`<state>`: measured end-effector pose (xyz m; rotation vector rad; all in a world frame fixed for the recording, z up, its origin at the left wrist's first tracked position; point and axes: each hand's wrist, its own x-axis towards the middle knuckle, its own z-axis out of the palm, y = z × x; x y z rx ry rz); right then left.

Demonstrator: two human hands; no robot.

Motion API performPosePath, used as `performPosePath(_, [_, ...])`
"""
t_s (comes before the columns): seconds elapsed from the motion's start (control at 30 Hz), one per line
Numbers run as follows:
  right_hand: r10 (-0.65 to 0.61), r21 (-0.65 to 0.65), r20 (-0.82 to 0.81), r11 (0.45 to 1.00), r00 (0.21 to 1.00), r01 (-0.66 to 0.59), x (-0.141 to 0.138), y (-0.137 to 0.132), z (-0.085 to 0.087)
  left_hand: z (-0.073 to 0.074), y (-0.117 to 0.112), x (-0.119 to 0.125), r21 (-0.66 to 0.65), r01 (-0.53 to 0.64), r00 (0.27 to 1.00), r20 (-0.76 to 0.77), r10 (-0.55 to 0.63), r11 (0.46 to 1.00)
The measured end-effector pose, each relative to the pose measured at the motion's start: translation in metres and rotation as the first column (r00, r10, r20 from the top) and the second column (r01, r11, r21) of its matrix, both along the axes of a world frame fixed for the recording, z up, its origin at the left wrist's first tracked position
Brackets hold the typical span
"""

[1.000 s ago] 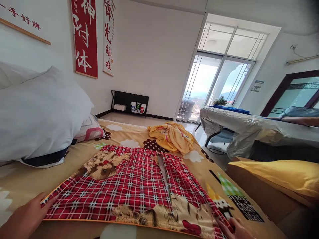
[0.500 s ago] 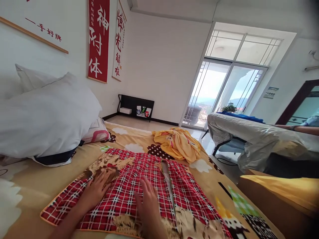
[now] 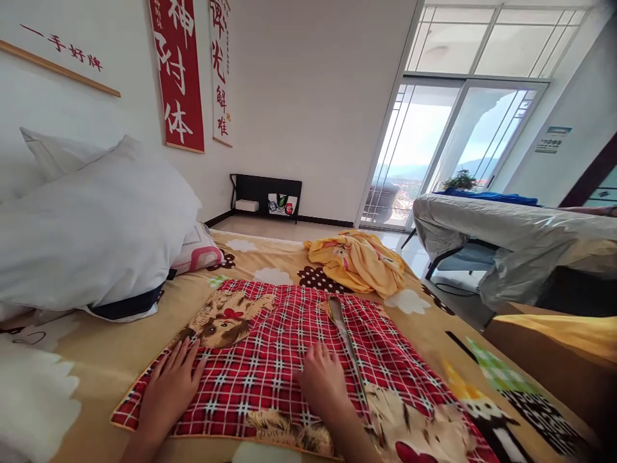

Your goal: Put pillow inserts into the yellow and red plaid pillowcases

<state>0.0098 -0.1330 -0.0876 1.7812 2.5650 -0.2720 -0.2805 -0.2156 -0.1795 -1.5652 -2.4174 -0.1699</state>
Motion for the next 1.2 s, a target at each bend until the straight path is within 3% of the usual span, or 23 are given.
performPosePath(0.1, [0.255, 0.059, -0.224, 0.967, 0.941, -0.248, -0.088, 0.004, 0.014, 0.003, 0.001, 0.002, -0.040, -0.005, 1.000, -0.005, 0.005, 0.999])
performPosePath(0.17, [0.384, 0.131, -0.359, 0.923, 0.851, -0.362, -0.142, 0.000, 0.001, 0.003, 0.001, -0.002, -0.066, 0.000, 1.000, -0.001, 0.000, 0.998])
performPosePath(0.27, [0.390, 0.097, -0.424, 0.917, 0.818, -0.387, -0.185, -0.002, -0.033, 0.003, 0.001, -0.007, -0.087, 0.011, 1.000, 0.024, -0.009, 0.996])
performPosePath(0.33, [0.378, 0.059, -0.387, 0.920, 0.841, -0.386, -0.183, 0.010, -0.047, 0.003, 0.000, -0.009, -0.075, 0.014, 0.999, 0.047, -0.010, 0.997])
performPosePath(0.4, [0.325, 0.024, -0.321, 0.942, 0.890, -0.336, -0.156, 0.033, -0.049, 0.004, -0.001, -0.009, -0.051, 0.013, 0.997, 0.074, -0.009, 0.999])
performPosePath(0.5, [0.145, 0.000, -0.245, 0.989, 0.959, -0.150, -0.085, 0.073, -0.041, 0.003, -0.002, -0.008, -0.002, 0.018, 0.994, 0.107, -0.018, 1.000])
performPosePath(0.6, [-0.050, 0.015, -0.180, 0.998, 0.982, 0.054, -0.009, 0.098, -0.035, 0.000, -0.003, -0.007, 0.049, 0.036, 0.992, 0.117, -0.042, 0.998])
performPosePath(0.7, [-0.161, 0.037, -0.129, 0.985, 0.979, 0.167, 0.029, 0.103, -0.028, -0.002, -0.003, -0.005, 0.080, 0.042, 0.992, 0.114, -0.051, 0.996])
performPosePath(0.77, [-0.159, 0.043, -0.113, 0.985, 0.981, 0.165, 0.021, 0.093, -0.020, -0.004, -0.003, -0.005, 0.088, 0.045, 0.993, 0.105, -0.054, 0.995])
performPosePath(0.83, [-0.092, 0.020, -0.110, 0.995, 0.990, 0.095, -0.011, 0.070, -0.013, -0.010, -0.003, -0.008, 0.100, 0.057, 0.993, 0.094, -0.066, 0.993])
performPosePath(0.93, [0.179, -0.050, -0.191, 0.980, 0.965, -0.191, -0.076, 0.016, -0.010, -0.024, -0.002, -0.024, 0.159, 0.116, 0.987, 0.090, -0.131, 0.980])
performPosePath(0.97, [0.349, -0.038, -0.292, 0.926, 0.891, -0.375, -0.095, -0.004, -0.012, -0.030, -0.001, -0.032, 0.180, 0.147, 0.980, 0.107, -0.168, 0.973])
performPosePath(1.03, [0.500, 0.020, -0.440, 0.836, 0.746, -0.549, -0.118, -0.036, -0.019, -0.041, 0.000, -0.049, 0.234, 0.185, 0.961, 0.160, -0.225, 0.955])
performPosePath(1.1, [0.542, 0.021, -0.503, 0.787, 0.674, -0.617, -0.115, -0.054, -0.028, -0.049, 0.000, -0.059, 0.288, 0.176, 0.948, 0.208, -0.241, 0.941])
performPosePath(1.2, [0.508, -0.027, -0.488, 0.804, 0.710, -0.594, -0.068, -0.054, -0.041, -0.049, -0.003, -0.056, 0.311, 0.134, 0.948, 0.235, -0.213, 0.941])
